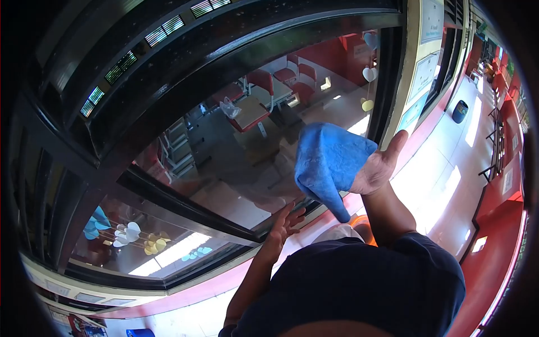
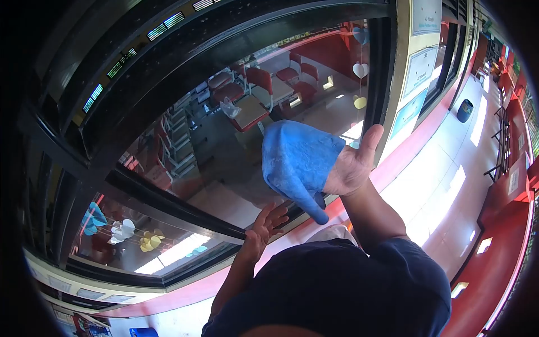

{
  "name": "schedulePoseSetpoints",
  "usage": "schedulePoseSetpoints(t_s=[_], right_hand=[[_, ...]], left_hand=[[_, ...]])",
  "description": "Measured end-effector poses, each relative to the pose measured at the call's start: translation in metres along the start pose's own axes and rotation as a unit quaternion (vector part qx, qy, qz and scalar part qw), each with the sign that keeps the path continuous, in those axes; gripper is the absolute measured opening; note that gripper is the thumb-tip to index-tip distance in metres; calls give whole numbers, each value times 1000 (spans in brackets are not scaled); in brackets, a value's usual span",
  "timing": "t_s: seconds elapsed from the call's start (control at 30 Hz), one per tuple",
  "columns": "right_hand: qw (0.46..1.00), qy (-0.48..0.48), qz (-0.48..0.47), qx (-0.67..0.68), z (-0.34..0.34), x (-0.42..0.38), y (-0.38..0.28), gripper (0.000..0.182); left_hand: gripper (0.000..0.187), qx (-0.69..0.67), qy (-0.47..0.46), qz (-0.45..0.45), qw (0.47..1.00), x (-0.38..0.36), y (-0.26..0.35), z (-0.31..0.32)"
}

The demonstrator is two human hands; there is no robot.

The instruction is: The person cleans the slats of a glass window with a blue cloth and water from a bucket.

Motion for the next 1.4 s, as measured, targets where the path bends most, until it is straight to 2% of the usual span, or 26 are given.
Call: schedulePoseSetpoints(t_s=[0.1,0.13,0.2,0.3,0.33,0.43,0.47,0.57,0.6,0.67,0.7,0.77,0.83,0.9,0.93,0.97,1.0,1.03,1.13,1.2,1.27,1.3,1.37,1.4], right_hand=[[998,-8,-9,62,-6,1,12,125],[996,25,-1,83,-15,0,18,124],[987,97,14,124,-28,-6,30,120],[953,249,21,174,-41,-19,50,116],[941,295,24,164,-46,-26,57,117],[939,311,31,146,-36,-25,63,110],[945,307,20,114,-40,-27,63,114],[944,319,-17,88,-46,-38,53,114],[920,392,-1,26,-53,-45,49,117],[907,407,47,-95,-58,-56,43,110],[895,412,70,-155,-60,-59,42,107],[894,424,38,-140,-64,-66,35,108],[900,413,22,-135,-60,-71,31,111],[893,401,37,-202,-52,-66,33,117],[887,389,52,-242,-46,-64,35,118],[880,378,66,-281,-40,-62,36,120],[885,363,45,-288,-27,-52,28,116],[878,391,51,-270,-46,-70,36,114],[869,433,33,-237,-59,-88,38,99],[858,425,94,-273,-79,-96,55,93],[853,417,60,-306,-70,-93,50,79],[830,427,96,-345,-72,-95,54,75],[775,441,168,-420,-81,-102,63,69],[752,448,146,-462,-84,-108,65,54]], left_hand=[[122,145,90,47,984,22,31,5],[118,267,106,135,948,26,52,1],[108,491,128,293,810,22,91,12],[98,643,16,348,682,33,120,72],[78,644,18,358,676,41,130,86],[61,674,4,350,651,67,118,83],[45,680,8,352,643,73,125,84],[44,663,-43,383,642,85,124,95],[45,650,-51,384,654,89,123,92],[47,625,-63,385,676,99,123,87],[48,575,-60,354,735,108,122,81],[52,465,-51,284,837,127,124,76],[59,485,-97,272,826,136,124,93],[60,501,-140,266,812,146,109,103],[53,451,-123,267,843,153,102,98],[49,436,-136,274,846,155,101,100],[46,420,-150,281,850,158,99,102],[42,403,-165,289,852,159,97,104],[29,454,-135,309,825,158,88,98],[22,249,-37,211,945,174,58,76],[17,74,68,72,992,182,44,69],[18,55,74,54,994,187,44,71],[14,140,29,80,987,205,41,67],[13,230,11,94,969,207,47,67]])
Point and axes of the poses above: each hand's wrist, its own x-axis towards the middle knuckle, its own z-axis out of the palm, y = z × x, the point moved 10 cm from there along x, towards the middle knuckle, and after that the axes turned 15 degrees about z, right-handed, at the moved point
